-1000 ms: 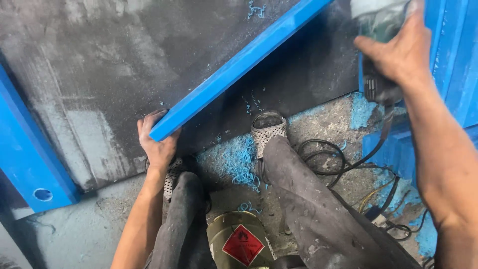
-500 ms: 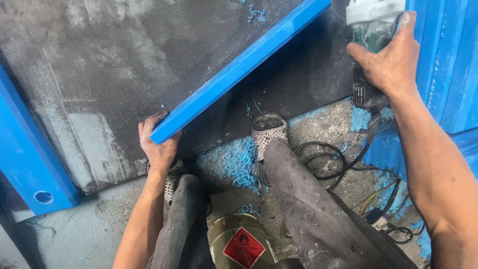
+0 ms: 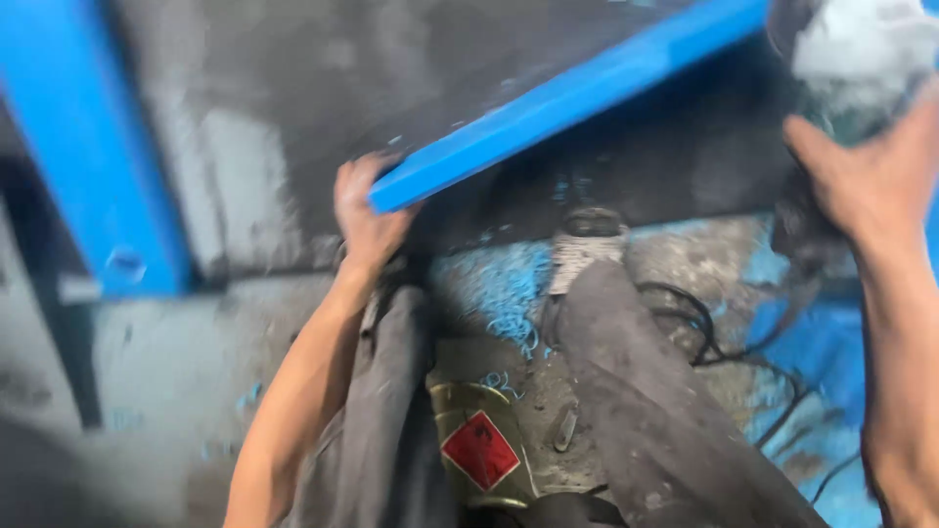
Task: Use an angle grinder to smooth the edges and surfaces of blue plastic components on the floor.
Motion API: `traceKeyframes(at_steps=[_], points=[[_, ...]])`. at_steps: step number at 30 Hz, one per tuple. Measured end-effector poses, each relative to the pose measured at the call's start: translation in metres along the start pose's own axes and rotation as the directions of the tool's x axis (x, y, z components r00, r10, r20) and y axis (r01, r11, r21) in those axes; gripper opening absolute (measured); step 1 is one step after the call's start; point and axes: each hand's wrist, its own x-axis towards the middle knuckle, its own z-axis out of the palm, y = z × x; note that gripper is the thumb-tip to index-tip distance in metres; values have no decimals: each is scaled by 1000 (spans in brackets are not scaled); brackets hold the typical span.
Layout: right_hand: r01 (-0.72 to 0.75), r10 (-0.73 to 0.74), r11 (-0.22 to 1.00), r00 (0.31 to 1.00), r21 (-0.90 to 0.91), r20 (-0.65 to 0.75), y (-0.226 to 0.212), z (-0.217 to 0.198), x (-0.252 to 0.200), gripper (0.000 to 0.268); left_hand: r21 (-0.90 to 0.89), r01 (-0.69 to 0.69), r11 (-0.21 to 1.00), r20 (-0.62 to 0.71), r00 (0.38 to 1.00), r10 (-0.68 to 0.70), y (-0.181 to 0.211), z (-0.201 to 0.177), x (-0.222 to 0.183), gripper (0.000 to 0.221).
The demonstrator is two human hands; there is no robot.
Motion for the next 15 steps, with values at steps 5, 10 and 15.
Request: traceKeyframes(at_steps=[5,10,15], points=[[297,-301,954,947,54,114,-87,17,-32,64,-19,5,1000,-15,1000,-5,2,-4,2,45],[313,-260,939,919,-145,296,-220,45,-59,89,-11,83,997,7,997,-83,-4,10,-3,36],[488,-443,872,823,-43,355,-285,71,-70,87,-6,63,998,11,998,-63,-12,12,-6,45]])
